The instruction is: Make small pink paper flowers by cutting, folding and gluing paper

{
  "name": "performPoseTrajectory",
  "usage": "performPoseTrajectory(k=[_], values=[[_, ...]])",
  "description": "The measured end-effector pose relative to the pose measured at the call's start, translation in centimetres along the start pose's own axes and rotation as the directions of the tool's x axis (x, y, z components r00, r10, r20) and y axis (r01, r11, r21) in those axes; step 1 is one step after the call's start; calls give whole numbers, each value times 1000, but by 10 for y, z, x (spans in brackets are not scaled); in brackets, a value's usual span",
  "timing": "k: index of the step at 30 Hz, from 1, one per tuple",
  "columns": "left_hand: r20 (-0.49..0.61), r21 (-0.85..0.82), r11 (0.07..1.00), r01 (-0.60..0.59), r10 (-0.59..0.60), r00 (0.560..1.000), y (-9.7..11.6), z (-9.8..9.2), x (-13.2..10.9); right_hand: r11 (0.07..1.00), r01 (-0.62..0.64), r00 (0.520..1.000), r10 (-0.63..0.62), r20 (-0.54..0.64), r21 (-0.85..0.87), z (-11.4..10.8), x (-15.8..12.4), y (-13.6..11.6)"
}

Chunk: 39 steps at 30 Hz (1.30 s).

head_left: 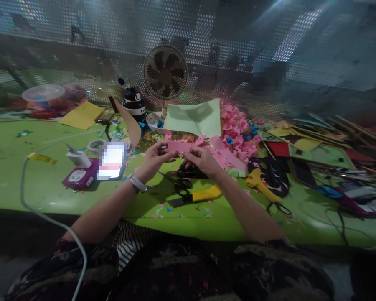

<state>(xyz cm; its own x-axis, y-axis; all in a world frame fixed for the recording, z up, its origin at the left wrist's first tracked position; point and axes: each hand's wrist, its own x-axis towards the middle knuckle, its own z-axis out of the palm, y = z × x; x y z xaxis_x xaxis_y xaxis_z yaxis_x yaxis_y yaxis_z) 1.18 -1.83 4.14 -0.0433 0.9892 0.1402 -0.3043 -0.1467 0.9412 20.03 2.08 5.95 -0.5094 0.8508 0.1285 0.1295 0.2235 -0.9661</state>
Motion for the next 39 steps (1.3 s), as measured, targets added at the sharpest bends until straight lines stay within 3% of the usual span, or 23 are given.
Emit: performPoseTrajectory(k=[6, 11, 17, 21, 27, 30, 32, 34, 36, 39], values=[[101, 64, 998, 16, -23, 995, 5, -3, -1, 998, 25, 998, -21, 65, -55, -1, -2, 1], [134, 109, 994, 11, -26, 991, 8, -9, 4, 998, 21, 999, -19, 39, -62, -4, 0, 1], [29, 105, 994, -10, 7, 1000, 11, -25, 14, 999, 37, 996, -38, -84, -15, -18, 5, -3], [-9, 36, 998, 43, -43, 999, 11, -15, 9, 999, 11, 990, -4, -144, 53, -9, 3, -4], [-41, -114, 992, 52, -57, 998, 6, 3, 2, 997, -36, 998, 33, 48, 62, 17, -6, -3], [-37, -163, 982, 93, -101, 994, 5, -4, 5, 990, 84, 996, -80, 38, -109, 11, -10, -8], [7, -176, 973, 150, -151, 989, 5, -9, 7, 932, 226, 968, -246, -38, -285, 3, -11, -13], [70, -159, 958, 238, -229, 971, 5, -12, 8, 830, 373, 904, -426, -40, -415, -3, -11, -14], [132, -128, 937, 324, -308, 942, 5, -12, 7, 723, 514, 828, -558, 48, -463, -6, -9, -12], [159, -128, 914, 386, -365, 917, 4, -11, 6, 593, 646, 733, -657, 174, -481, -3, -5, -5]])
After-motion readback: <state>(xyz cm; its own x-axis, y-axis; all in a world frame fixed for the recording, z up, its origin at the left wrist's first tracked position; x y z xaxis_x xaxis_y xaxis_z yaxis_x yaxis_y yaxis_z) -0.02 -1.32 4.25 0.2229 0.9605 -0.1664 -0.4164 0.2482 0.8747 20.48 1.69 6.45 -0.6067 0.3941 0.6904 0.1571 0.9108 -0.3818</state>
